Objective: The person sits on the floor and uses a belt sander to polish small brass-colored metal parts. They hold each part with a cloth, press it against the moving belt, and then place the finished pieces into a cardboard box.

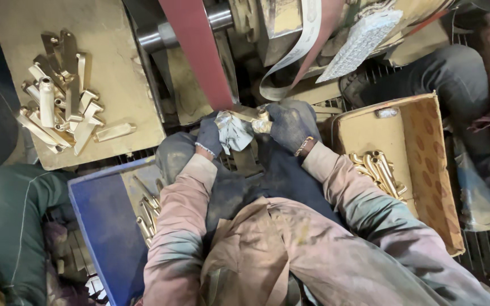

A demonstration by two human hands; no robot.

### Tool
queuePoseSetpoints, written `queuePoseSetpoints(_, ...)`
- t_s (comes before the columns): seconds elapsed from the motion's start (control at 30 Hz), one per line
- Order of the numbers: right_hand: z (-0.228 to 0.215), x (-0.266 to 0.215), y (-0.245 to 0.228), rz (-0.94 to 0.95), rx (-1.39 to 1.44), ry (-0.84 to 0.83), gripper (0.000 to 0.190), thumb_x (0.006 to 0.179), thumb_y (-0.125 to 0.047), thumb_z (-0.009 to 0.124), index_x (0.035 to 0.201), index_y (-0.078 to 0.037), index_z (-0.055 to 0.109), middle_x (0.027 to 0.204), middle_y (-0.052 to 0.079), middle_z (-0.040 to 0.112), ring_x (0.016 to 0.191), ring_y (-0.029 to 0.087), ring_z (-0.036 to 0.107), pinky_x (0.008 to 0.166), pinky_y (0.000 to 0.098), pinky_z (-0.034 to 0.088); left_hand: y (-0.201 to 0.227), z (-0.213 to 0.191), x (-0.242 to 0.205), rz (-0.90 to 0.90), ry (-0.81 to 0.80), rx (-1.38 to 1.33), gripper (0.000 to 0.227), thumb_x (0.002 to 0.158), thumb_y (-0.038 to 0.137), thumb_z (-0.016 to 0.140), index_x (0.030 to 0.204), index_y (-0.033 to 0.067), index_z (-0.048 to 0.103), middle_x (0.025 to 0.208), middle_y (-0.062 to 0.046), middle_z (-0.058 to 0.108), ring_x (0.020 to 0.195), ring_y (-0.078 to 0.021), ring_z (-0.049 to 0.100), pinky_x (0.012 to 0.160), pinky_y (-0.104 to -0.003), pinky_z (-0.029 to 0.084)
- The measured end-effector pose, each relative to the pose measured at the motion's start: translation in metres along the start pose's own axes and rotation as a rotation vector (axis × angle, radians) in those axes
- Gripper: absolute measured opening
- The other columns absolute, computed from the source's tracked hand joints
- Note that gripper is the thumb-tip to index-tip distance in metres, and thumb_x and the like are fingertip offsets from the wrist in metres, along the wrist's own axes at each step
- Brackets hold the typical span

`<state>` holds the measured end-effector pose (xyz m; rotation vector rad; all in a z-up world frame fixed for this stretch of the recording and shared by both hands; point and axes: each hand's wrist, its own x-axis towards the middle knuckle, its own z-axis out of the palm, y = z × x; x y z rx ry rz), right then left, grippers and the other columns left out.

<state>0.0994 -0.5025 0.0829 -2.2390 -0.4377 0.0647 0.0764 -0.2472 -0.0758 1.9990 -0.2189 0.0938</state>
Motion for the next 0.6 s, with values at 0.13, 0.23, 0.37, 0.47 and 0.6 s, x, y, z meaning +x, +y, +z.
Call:
queuePoseSetpoints(0.13,0.001,0.008,-0.011,0.023,0.068,-0.018,0.042,0.084,-0.031,0.085,0.114,-0.005,0.073,0.092,0.017,0.075,0.084,0.031,0.075,0.071,0.0392,0.057,-0.002,0.000,-0.002,-0.212,0.007,-0.187,0.021,0.100,0.008,0.061,0.115,-0.0052,0.069,0.106,-0.014,0.075,0.095,-0.0198,0.073,0.081,-0.032,0.058)
queuePoseSetpoints(0.23,0.000,0.016,-0.019,0.285,0.112,-0.158,0.043,0.085,-0.037,0.081,0.114,-0.006,0.072,0.085,0.016,0.075,0.077,0.030,0.076,0.068,0.0397,0.056,-0.003,0.003,0.003,-0.360,0.089,-0.543,0.027,0.097,0.004,0.058,0.121,-0.0060,0.065,0.110,-0.015,0.073,0.095,-0.0213,0.073,0.082,-0.033,0.059)
queuePoseSetpoints(0.37,0.009,0.025,-0.016,0.376,0.064,-0.236,0.046,0.085,-0.041,0.078,0.115,-0.007,0.070,0.082,0.017,0.074,0.072,0.031,0.075,0.065,0.0410,0.056,-0.003,0.003,0.007,-0.582,0.236,-1.077,0.031,0.094,-0.003,0.054,0.122,-0.0077,0.065,0.110,-0.016,0.073,0.095,-0.0242,0.073,0.083,-0.035,0.059)
queuePoseSetpoints(0.47,0.024,0.029,-0.004,0.021,-0.124,-0.091,0.044,0.088,-0.038,0.079,0.114,-0.003,0.071,0.086,0.019,0.073,0.079,0.038,0.071,0.066,0.0459,0.054,-0.007,0.000,0.007,-0.627,0.270,-1.103,0.033,0.091,-0.005,0.057,0.124,-0.0075,0.065,0.110,-0.016,0.072,0.095,-0.0254,0.072,0.084,-0.035,0.059)
queuePoseSetpoints(0.6,0.039,0.035,0.007,-0.078,-0.054,-0.079,0.038,0.090,-0.038,0.078,0.107,-0.004,0.070,0.087,0.019,0.072,0.080,0.038,0.071,0.068,0.0460,0.055,-0.019,-0.001,-0.002,-0.529,0.271,-0.981,0.034,0.092,-0.002,0.054,0.124,-0.0074,0.064,0.110,-0.015,0.072,0.094,-0.0230,0.070,0.083,-0.035,0.059)
